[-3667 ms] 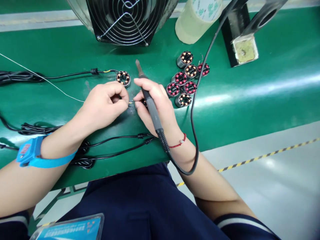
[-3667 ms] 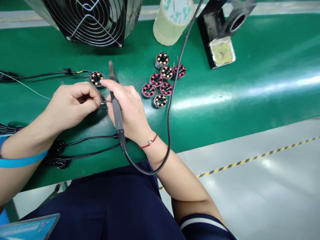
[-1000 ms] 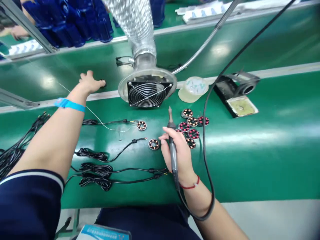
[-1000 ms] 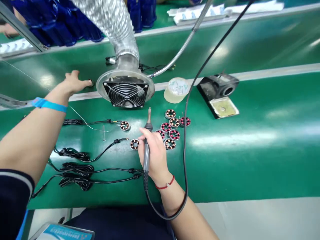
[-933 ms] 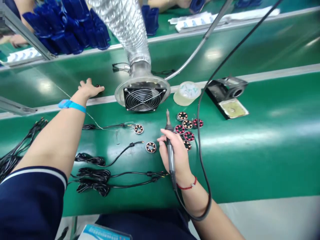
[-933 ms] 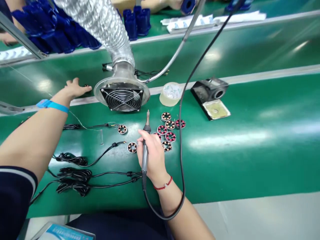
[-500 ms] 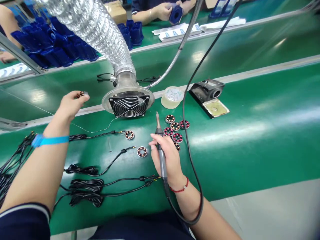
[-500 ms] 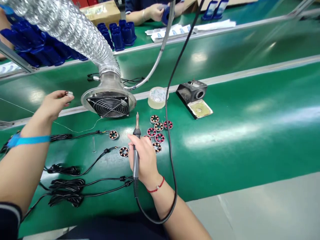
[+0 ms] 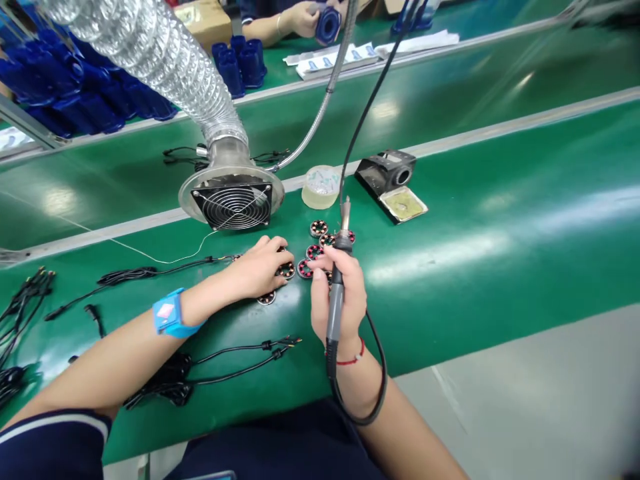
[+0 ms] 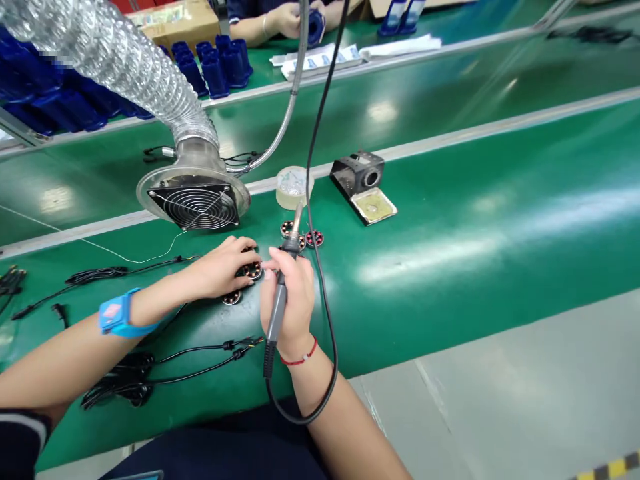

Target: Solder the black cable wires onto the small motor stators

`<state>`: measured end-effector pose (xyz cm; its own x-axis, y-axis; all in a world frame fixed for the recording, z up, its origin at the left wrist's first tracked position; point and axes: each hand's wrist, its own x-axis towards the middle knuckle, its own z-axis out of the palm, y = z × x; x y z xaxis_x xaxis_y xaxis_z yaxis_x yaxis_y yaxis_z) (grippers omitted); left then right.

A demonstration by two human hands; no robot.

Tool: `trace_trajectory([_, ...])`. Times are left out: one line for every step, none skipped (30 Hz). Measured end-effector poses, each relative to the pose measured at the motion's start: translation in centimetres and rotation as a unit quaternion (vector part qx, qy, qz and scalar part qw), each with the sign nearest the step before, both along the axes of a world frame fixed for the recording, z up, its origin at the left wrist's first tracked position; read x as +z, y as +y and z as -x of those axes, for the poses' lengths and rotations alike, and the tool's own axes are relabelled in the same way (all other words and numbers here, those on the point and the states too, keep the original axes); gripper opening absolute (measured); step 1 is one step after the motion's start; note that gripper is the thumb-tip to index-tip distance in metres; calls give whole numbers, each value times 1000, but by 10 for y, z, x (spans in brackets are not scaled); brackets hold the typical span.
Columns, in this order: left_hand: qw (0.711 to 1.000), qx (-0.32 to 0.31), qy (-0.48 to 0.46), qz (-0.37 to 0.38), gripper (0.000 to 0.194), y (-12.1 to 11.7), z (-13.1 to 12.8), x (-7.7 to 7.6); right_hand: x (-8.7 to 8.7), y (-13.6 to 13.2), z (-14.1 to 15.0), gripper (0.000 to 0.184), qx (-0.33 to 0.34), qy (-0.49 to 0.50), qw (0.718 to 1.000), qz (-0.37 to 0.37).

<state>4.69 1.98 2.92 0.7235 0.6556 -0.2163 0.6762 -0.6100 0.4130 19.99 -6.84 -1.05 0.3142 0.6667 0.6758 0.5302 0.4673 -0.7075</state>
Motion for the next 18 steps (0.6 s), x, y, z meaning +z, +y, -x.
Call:
trace_trajectory([1000,-7,7,-18,40,3,-7,-10,0,0,0,40,-2,2,1000,2])
trace_trajectory([1000,-14,-6,-27,46,6,-12,-18,1,1,0,39,-3,2,1000,6])
trace_trajectory([999,-21,-38,-31,53,8,-16,-26,2,1,0,37,-4,0,1000,11])
trace_trajectory([996,-29,-79,-33,58,9,-20,-32,3,0,0,36,-4,-4,1000,15])
trace_trajectory([992,-39,-118,-36,61,10,-22,-35,4,0,1,36,-4,-9,1000,17])
trace_trajectory([987,-48,-151,-38,61,9,-24,-36,6,-1,1,36,-1,-14,1000,17])
trace_trajectory([982,-54,-173,-45,59,7,-24,-34,7,-3,2,37,2,-17,1000,17])
trace_trajectory([979,-58,-188,-60,54,4,-22,-29,8,-4,3,38,5,-17,1000,16])
trace_trajectory([974,-59,-199,-87,48,2,-17,-21,9,-5,3,39,9,-15,1000,16])
trace_trajectory([967,-53,-213,-130,42,-1,-9,-10,9,-6,3,40,15,-12,1000,18])
trace_trajectory([954,-35,-231,-187,35,-1,3,2,9,-7,4,41,22,-7,1000,22])
trace_trajectory([934,-4,-252,-253,31,1,18,15,9,-8,4,42,28,-2,999,26])
trace_trajectory([905,54,-274,-321,28,6,37,27,9,-9,4,42,34,3,999,30])
trace_trajectory([872,135,-285,-375,24,15,58,37,9,-9,4,41,42,4,999,35])
trace_trajectory([833,232,-296,-406,20,28,81,45,9,-9,5,40,46,4,998,42])
trace_trajectory([785,345,-307,-414,18,45,102,50,9,-8,5,40,49,1,998,50])
trace_trajectory([749,442,-301,-390,21,65,122,52,10,-7,6,39,52,-4,997,57])
trace_trajectory([748,475,-285,-366,24,86,138,51,11,-6,7,38,56,-10,996,63])
